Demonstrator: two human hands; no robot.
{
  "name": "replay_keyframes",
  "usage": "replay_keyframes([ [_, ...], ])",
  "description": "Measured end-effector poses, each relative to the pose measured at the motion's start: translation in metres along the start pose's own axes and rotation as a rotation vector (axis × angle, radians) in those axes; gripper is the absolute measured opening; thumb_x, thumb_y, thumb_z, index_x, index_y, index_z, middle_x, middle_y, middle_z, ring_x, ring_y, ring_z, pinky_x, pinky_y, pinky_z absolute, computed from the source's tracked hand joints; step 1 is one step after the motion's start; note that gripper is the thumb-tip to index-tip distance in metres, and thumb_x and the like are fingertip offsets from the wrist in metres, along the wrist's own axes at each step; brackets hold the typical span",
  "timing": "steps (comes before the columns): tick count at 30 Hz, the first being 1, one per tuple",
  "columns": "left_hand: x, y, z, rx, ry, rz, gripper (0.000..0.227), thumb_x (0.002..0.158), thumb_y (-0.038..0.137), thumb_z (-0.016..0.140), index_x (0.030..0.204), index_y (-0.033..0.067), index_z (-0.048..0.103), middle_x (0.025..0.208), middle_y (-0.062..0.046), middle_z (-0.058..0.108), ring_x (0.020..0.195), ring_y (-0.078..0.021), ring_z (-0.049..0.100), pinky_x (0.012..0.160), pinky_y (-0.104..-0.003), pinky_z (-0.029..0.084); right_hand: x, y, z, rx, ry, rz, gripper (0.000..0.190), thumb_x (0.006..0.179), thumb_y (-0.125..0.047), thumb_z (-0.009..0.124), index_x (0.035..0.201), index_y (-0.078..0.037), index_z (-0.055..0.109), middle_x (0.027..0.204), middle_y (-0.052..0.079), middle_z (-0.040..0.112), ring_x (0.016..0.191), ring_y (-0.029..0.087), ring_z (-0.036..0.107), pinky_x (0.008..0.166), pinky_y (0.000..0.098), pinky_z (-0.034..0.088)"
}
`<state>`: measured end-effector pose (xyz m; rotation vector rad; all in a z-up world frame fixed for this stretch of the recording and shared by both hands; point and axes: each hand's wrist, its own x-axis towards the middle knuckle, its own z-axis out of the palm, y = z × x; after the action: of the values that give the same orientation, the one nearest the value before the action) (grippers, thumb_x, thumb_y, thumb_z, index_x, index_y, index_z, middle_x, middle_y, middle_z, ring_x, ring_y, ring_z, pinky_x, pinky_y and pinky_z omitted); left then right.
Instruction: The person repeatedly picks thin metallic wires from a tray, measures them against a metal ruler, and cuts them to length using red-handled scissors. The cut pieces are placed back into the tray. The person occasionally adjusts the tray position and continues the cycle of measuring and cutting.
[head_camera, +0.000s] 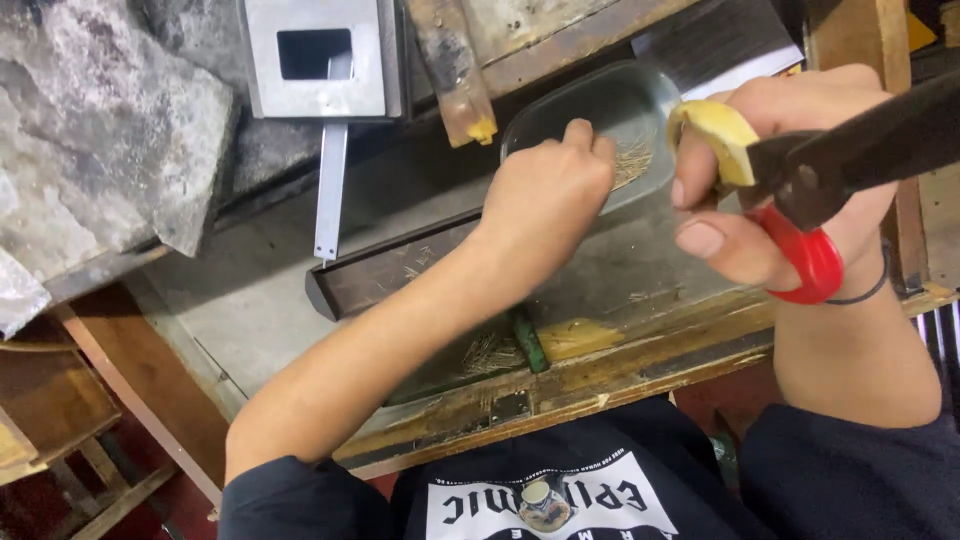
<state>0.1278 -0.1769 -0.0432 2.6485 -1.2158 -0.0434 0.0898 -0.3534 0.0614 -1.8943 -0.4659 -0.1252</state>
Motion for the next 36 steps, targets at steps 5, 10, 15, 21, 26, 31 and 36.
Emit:
replay_keyframes([
  [5, 0.011, -0.022, 0.038, 0.104, -0.055, 0.146, 0.020, 0.066, 0.002, 0.075, 0.080, 0.0134, 0.067, 0.089, -0.008, 0.058, 0.058, -0.0241, 0.060, 0.032, -0.040, 0.043, 0.001, 0.003, 0.000, -0.034, 0.004, -0.077, 0.026, 0.077, -0.024, 0.067, 0.071, 0.002, 0.062, 0.061, 0.008, 0.059, 0.050, 0.017, 0.056, 0.050, 0.0259, 0.044],
  [10, 0.020, -0.032, 0.045, 0.007, -0.142, 0.263, 0.014, 0.072, -0.001, 0.072, 0.073, 0.0118, 0.068, 0.092, -0.009, 0.057, 0.060, -0.0258, 0.058, 0.030, -0.042, 0.043, 0.002, 0.003, 0.001, -0.015, 0.016, -0.077, 0.026, 0.078, -0.021, 0.066, 0.071, 0.003, 0.061, 0.061, 0.009, 0.059, 0.050, 0.017, 0.056, 0.049, 0.0259, 0.045],
  [15, 0.021, -0.033, 0.064, 0.035, -0.073, 0.312, 0.016, 0.069, 0.001, 0.073, 0.059, 0.0136, 0.070, 0.072, -0.003, 0.056, 0.053, -0.0234, 0.056, 0.030, -0.040, 0.037, 0.004, 0.002, -0.002, -0.001, -0.012, -0.048, 0.024, 0.079, -0.018, 0.065, 0.072, 0.005, 0.060, 0.063, 0.012, 0.058, 0.049, 0.017, 0.054, 0.048, 0.0256, 0.042],
  [21, 0.014, -0.032, 0.036, 0.014, 0.057, 0.260, 0.017, 0.068, -0.001, 0.072, 0.074, 0.0094, 0.060, 0.073, -0.006, 0.056, 0.066, -0.0268, 0.056, 0.035, -0.041, 0.039, 0.002, 0.002, -0.002, -0.014, 0.010, -0.042, 0.027, 0.080, -0.020, 0.065, 0.073, 0.005, 0.061, 0.065, 0.011, 0.059, 0.051, 0.017, 0.056, 0.050, 0.0251, 0.043],
  [26, 0.004, -0.020, 0.027, -0.012, 0.096, 0.119, 0.022, 0.062, -0.004, 0.073, 0.073, 0.0100, 0.060, 0.063, -0.006, 0.056, 0.065, -0.0293, 0.056, 0.049, -0.043, 0.047, 0.003, 0.004, 0.000, 0.065, 0.020, -0.018, 0.023, 0.079, -0.016, 0.066, 0.073, 0.005, 0.059, 0.063, 0.011, 0.058, 0.048, 0.015, 0.052, 0.047, 0.0233, 0.040],
  [31, 0.003, -0.023, 0.023, -0.021, 0.073, 0.065, 0.021, 0.061, -0.003, 0.071, 0.067, 0.0106, 0.057, 0.061, -0.005, 0.054, 0.064, -0.0292, 0.055, 0.049, -0.044, 0.046, 0.000, 0.007, 0.002, 0.107, 0.046, 0.002, 0.019, 0.078, -0.012, 0.069, 0.075, 0.005, 0.060, 0.067, 0.010, 0.058, 0.051, 0.014, 0.052, 0.048, 0.0229, 0.041],
  [36, 0.003, -0.021, 0.011, -0.114, -0.091, -0.039, 0.023, 0.067, -0.008, 0.062, 0.082, 0.0085, 0.057, 0.071, -0.008, 0.061, 0.074, -0.0350, 0.058, 0.053, -0.051, 0.050, -0.005, 0.006, 0.004, 0.108, 0.079, 0.029, 0.024, 0.082, -0.015, 0.069, 0.079, 0.007, 0.059, 0.074, 0.013, 0.059, 0.057, 0.017, 0.055, 0.053, 0.0243, 0.043],
])
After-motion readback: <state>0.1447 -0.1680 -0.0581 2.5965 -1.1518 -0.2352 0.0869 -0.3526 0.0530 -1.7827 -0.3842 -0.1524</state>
